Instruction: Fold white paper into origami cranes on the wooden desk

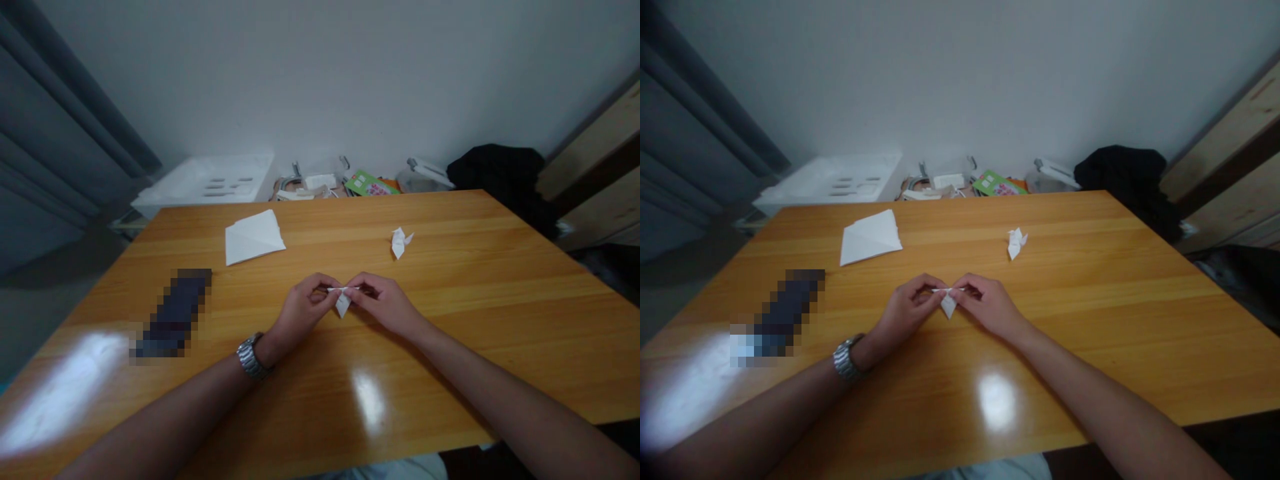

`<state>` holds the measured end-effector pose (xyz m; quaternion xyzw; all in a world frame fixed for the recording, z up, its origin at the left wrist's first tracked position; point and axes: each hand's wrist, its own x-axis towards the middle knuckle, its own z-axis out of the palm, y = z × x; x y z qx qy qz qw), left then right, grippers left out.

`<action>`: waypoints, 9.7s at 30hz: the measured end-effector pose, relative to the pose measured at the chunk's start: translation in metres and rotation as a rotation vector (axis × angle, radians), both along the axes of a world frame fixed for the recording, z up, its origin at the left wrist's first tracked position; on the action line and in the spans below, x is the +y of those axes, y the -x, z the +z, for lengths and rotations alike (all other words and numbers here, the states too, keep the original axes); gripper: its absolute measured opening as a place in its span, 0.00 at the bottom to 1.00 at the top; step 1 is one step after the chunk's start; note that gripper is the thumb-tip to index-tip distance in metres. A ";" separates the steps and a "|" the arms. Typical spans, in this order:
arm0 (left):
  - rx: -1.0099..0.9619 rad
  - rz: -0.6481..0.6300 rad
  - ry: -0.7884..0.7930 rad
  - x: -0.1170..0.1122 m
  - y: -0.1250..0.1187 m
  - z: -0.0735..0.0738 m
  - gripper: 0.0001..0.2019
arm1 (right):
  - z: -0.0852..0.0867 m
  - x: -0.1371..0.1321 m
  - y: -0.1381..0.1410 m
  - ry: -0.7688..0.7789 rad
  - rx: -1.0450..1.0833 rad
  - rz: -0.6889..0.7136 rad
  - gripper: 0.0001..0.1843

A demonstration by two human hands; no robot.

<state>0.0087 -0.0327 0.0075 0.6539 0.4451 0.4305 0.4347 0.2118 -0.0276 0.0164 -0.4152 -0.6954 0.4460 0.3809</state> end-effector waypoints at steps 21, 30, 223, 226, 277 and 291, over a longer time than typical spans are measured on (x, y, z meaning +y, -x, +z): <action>0.013 0.008 0.021 -0.003 0.000 0.001 0.12 | 0.001 -0.003 0.001 -0.056 -0.078 0.022 0.14; 0.027 0.011 0.016 -0.004 0.000 0.006 0.11 | 0.006 -0.002 -0.001 -0.033 -0.082 0.030 0.12; 0.998 -0.277 -0.631 -0.013 0.005 0.008 0.22 | -0.006 0.018 -0.033 -0.491 -0.683 0.203 0.16; 0.984 -0.275 -0.618 -0.014 0.005 0.008 0.22 | -0.009 0.019 -0.033 -0.469 -0.663 0.203 0.16; 0.729 -0.294 -0.489 -0.003 0.011 0.000 0.21 | -0.013 0.031 -0.038 -0.435 -0.453 0.207 0.14; 0.542 -0.235 -0.393 0.005 0.014 -0.002 0.13 | -0.016 0.031 -0.037 -0.418 -0.446 0.209 0.10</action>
